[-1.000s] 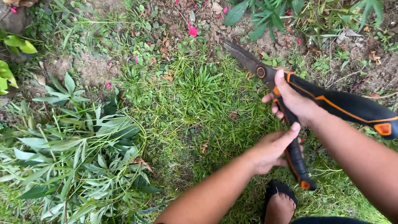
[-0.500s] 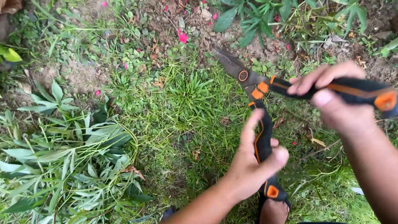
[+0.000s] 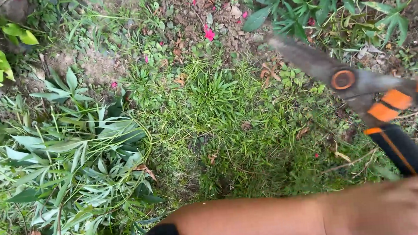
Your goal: The person uses garden shears to trim grass and weeds in a garden bed. They occasionally use their hands to pull weeds and gather cut plant material into a pile.
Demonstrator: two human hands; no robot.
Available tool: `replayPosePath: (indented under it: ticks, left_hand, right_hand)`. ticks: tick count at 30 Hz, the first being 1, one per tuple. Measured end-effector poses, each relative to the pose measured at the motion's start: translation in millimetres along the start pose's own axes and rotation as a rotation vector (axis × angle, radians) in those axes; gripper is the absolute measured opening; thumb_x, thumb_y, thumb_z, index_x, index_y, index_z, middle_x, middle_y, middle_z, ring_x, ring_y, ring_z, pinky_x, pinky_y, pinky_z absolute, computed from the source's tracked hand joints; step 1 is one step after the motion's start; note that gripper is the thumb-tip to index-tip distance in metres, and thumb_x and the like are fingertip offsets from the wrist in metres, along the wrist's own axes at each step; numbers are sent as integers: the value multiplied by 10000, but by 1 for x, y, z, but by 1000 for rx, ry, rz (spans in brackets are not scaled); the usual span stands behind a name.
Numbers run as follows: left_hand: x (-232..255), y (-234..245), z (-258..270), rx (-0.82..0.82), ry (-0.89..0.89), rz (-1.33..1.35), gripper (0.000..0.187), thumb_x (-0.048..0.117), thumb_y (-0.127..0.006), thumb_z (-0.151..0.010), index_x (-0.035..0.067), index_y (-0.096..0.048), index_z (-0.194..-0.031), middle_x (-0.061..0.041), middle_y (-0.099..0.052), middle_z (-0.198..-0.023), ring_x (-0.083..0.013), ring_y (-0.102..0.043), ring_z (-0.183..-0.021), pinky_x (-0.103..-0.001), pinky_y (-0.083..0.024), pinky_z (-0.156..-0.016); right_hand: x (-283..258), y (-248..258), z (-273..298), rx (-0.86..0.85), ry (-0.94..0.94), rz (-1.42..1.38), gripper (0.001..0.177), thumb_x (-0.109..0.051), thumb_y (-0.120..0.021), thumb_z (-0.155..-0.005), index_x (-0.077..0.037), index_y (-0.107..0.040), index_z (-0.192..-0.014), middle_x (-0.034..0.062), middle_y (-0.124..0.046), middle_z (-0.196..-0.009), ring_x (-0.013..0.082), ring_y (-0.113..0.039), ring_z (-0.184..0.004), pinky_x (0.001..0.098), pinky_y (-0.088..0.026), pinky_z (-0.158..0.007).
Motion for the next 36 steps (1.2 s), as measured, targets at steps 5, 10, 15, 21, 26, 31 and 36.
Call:
replayPosePath:
  ticks: [5, 10, 15, 21, 26, 31, 36]
  left_hand:
    - [-85, 36, 72, 30, -59, 25, 207, 333, -634, -1004, 128, -609, -986, -72, -621, -935, -338, -591, -895, -490, -527, -945]
    - [-86, 15, 92, -67, 39, 55, 84, 132, -653, -899, 130, -572, -921, -71, -570, -877, -312, -557, -869, -497, -484, -1081]
    - [-104, -26, 42, -168, 157, 14, 264, 291, -753, -749, 201, -590, -937, -46, -703, -879, -372, -720, -890, -519, -582, -915]
    - [-29, -46, -21, 111, -225, -90, 121, 267, -639, -921, 174, -626, -997, -67, -672, -1001, -349, -704, -979, -506, -588, -982]
    - [-58, -4, 13, 82, -241, 84, 142, 199, -418, -1118, 180, -551, -1073, -59, -558, -962, -355, -625, -918, -487, -578, -947]
    - [-126, -42, 106, -46, -99, -49, 14, 158, -626, -916, 146, -632, -913, -53, -594, -839, -311, -588, -755, -443, -509, -846]
    - [-123, -57, 72, -148, -74, -101, 167, 265, -716, -873, 152, -619, -949, -40, -658, -902, -293, -611, -859, -459, -548, -884]
  right_hand:
    - [-18, -76, 57, 156, 40, -45, 124, -237, -528, -1136, -179, -467, -1044, 113, -385, -682, 232, -437, -534, 342, -386, -503]
    - [17, -25, 111, 384, -92, -147, 168, -306, -511, -1032, -170, -463, -946, 74, -434, -703, 243, -420, -556, 380, -452, -567]
    - [16, 23, 116, 766, -447, -396, 212, -324, -647, -753, -171, -530, -665, 30, -436, -624, 215, -384, -576, 390, -365, -634]
    - [-11, 15, 47, 585, -316, -305, 242, -317, -631, -871, -176, -489, -734, 36, -412, -632, 214, -373, -530, 366, -332, -554]
    - [21, -33, 28, 425, -186, -228, 264, -317, -611, -990, -171, -458, -834, 58, -397, -638, 222, -383, -507, 356, -319, -507]
    - [45, 10, 125, 517, -242, -328, 176, -308, -564, -896, -156, -538, -809, 88, -456, -660, 262, -427, -562, 396, -428, -586]
    - [10, 25, 107, 450, -187, -292, 235, -353, -585, -956, -165, -572, -816, 73, -484, -672, 240, -462, -579, 410, -447, -638]
Point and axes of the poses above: each hand's wrist, its own z-axis away from the middle knuckle, its own y-axis out of the back of the hand, x = y × z, the point moved 4 cm from there along -z, towards the middle knuckle
